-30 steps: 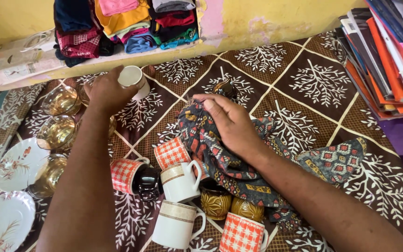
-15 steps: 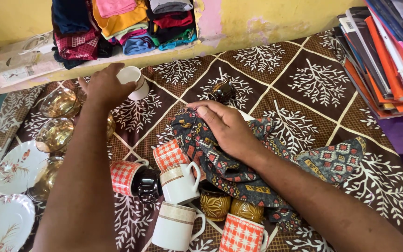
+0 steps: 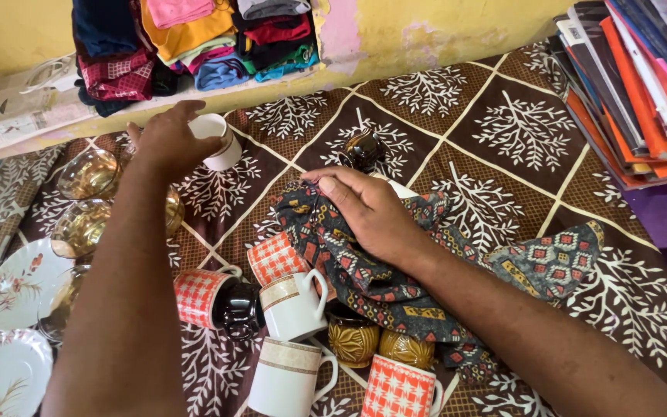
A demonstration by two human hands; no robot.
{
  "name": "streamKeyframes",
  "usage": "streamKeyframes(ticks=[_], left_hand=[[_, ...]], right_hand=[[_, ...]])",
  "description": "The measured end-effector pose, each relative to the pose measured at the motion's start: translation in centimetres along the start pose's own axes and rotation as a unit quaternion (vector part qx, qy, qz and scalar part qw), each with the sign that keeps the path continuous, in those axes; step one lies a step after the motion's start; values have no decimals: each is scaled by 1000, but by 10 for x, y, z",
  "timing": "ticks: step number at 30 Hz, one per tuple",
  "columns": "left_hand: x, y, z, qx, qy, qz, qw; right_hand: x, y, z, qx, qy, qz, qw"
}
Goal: The person wipes the exterior and interior of a white ceramic mug with a patterned cloth. The person rotates the mug to clean all sides, then places it on the table and picks up another mug to repeat the process.
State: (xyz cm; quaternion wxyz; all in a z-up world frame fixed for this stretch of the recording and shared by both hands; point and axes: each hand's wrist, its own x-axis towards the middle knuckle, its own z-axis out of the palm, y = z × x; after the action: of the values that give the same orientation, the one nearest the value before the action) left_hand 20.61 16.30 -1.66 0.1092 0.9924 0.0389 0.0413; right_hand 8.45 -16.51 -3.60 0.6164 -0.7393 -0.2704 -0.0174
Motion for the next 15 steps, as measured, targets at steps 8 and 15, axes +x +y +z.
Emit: streamKeyframes(ticks=[8,15], left_hand=[[0,-7,-3,47,-44,11,998],[-7,-6,-5,45,-31,12,998]], right_hand=[[0,-2,0,3,-5,-8,1000],[1,-1,0,0,-1,-22,1000]])
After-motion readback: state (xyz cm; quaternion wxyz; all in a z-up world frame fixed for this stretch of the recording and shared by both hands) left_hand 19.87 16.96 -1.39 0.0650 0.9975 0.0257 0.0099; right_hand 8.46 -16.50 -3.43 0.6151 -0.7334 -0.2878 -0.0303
